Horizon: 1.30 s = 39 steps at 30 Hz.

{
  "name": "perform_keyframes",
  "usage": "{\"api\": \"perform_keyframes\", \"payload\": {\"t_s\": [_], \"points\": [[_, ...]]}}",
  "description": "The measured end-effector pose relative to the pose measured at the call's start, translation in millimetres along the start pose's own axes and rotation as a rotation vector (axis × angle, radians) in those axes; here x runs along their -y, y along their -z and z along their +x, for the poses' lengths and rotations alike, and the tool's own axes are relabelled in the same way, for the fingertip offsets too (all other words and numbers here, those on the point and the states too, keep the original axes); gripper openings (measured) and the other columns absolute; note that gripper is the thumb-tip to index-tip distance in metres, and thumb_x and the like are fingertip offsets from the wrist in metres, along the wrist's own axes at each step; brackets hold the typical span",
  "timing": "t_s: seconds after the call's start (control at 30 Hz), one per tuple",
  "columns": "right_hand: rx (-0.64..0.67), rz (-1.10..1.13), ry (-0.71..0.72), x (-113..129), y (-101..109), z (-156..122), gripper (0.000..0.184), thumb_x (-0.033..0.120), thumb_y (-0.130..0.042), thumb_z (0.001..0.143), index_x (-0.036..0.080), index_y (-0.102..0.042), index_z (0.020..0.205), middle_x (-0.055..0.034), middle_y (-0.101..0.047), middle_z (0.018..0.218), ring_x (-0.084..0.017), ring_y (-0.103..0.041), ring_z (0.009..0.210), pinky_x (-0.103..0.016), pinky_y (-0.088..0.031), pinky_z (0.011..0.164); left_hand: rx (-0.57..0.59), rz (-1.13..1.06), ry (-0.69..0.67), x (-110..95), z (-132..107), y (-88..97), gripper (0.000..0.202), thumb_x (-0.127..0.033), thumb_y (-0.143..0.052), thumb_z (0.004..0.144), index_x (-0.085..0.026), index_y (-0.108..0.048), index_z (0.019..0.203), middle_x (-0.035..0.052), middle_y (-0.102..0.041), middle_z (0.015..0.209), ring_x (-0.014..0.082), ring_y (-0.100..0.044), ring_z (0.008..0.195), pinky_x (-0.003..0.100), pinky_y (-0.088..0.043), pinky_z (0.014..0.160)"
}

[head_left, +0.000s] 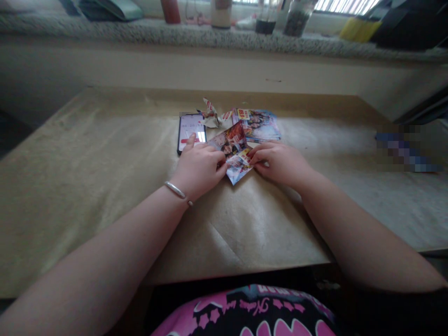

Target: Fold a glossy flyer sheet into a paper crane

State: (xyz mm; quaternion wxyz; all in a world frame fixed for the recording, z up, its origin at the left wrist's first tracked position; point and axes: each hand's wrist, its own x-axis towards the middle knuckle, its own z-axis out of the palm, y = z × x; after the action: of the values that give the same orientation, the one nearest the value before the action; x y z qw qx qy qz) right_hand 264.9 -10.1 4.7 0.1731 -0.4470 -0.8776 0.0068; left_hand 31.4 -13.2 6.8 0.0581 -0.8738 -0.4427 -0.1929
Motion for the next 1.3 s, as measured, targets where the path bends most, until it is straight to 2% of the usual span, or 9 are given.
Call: {"api": "perform_keyframes", "payload": {"t_s": [0.1,0.2,0.37,0.5,0.67,0.8,0.9,1.03,1.3], "points": [[0.033,0.04,0.005,-2.4,0.8,1.1,0.019,0.014,-0.055,0.08,0.021,-0.072,0.081,-0.0047,-0.074,0.099,-0.023,-0.065,0.095,-0.034,-0.049,0.086,0.077,-0.019,-0.047,-0.2,0.0,1.3,0.026,-0.035,-0.052,0.09,-0.021,-0.074,0.09,0.0048,-0.071,0.09,0.0227,-0.064,0.091,0.059,-0.026,0.112],[0.024,0.108,0.01,-5.0,-1.0,2.9,0.015,0.016,-0.056,0.079,0.02,-0.07,0.082,-0.006,-0.073,0.093,-0.022,-0.065,0.091,-0.034,-0.049,0.085,0.132,-0.072,-0.127,0.2,-0.1,-0.1,0.027,-0.034,-0.051,0.091,-0.024,-0.075,0.097,0.0048,-0.071,0.095,0.0222,-0.063,0.093,0.055,-0.029,0.109],[0.009,0.252,0.024,-7.3,-7.8,5.3,0.012,0.026,-0.059,0.084,0.02,-0.069,0.087,-0.0067,-0.072,0.092,-0.022,-0.065,0.089,-0.034,-0.048,0.084,0.16,-0.133,-0.191,-1.3,-0.9,-3.3,0.025,-0.033,-0.054,0.09,-0.025,-0.074,0.105,0.0041,-0.071,0.11,0.0234,-0.062,0.103,0.05,-0.031,0.108],[-0.055,0.328,-0.065,-6.2,-14.2,7.4,0.01,0.025,-0.062,0.083,0.02,-0.07,0.081,-0.0064,-0.073,0.088,-0.021,-0.066,0.086,-0.034,-0.048,0.082,0.19,-0.152,-0.171,-3.0,-0.8,-2.8,0.025,-0.03,-0.055,0.089,-0.026,-0.073,0.106,0.0028,-0.07,0.117,0.0253,-0.061,0.107,0.053,-0.028,0.11],[-0.129,0.31,-0.096,-4.4,-18.7,9.2,0.01,0.024,-0.062,0.081,0.019,-0.07,0.077,-0.0072,-0.071,0.085,-0.022,-0.065,0.084,-0.037,-0.049,0.081,0.195,-0.155,-0.17,-2.6,-0.3,-3.1,0.028,-0.029,-0.054,0.089,-0.025,-0.072,0.109,0.0019,-0.069,0.121,0.0254,-0.06,0.109,0.052,-0.027,0.111],[-0.255,0.31,-0.156,-4.7,-20.1,8.6,0.01,0.026,-0.064,0.079,0.02,-0.069,0.074,-0.0075,-0.066,0.088,-0.022,-0.062,0.088,-0.038,-0.05,0.085,0.181,-0.159,-0.184,-1.6,-0.3,-4.5,0.028,-0.029,-0.053,0.09,-0.025,-0.072,0.11,0.0015,-0.07,0.12,0.025,-0.061,0.109,0.051,-0.028,0.11],[-0.327,0.316,-0.25,-7.0,-21.8,8.2,0.007,0.027,-0.068,0.075,0.02,-0.069,0.075,-0.008,-0.06,0.096,-0.022,-0.06,0.091,-0.037,-0.053,0.08,0.172,-0.162,-0.189,-0.6,-0.5,-6.0,0.028,-0.029,-0.053,0.09,-0.026,-0.072,0.11,0.0015,-0.07,0.119,0.0247,-0.061,0.108,0.051,-0.029,0.109],[-0.306,0.349,-0.334,-11.1,-24.2,8.8,0.012,0.029,-0.067,0.076,0.019,-0.069,0.08,-0.0097,-0.058,0.103,-0.021,-0.06,0.092,-0.035,-0.054,0.074,0.178,-0.157,-0.2,0.3,-0.5,-7.6,0.029,-0.029,-0.052,0.091,-0.027,-0.072,0.111,0.0012,-0.069,0.12,0.0247,-0.06,0.11,0.049,-0.032,0.108],[-0.221,0.285,-0.386,-11.2,-22.1,10.0,0.015,0.03,-0.06,0.081,0.02,-0.071,0.082,-0.0061,-0.069,0.087,-0.021,-0.062,0.083,-0.038,-0.049,0.081,0.214,-0.147,-0.213,-3.4,0.8,-3.8,0.034,-0.032,-0.047,0.094,-0.026,-0.069,0.119,0.0043,-0.067,0.121,0.0253,-0.056,0.112,0.049,-0.033,0.108]]}}
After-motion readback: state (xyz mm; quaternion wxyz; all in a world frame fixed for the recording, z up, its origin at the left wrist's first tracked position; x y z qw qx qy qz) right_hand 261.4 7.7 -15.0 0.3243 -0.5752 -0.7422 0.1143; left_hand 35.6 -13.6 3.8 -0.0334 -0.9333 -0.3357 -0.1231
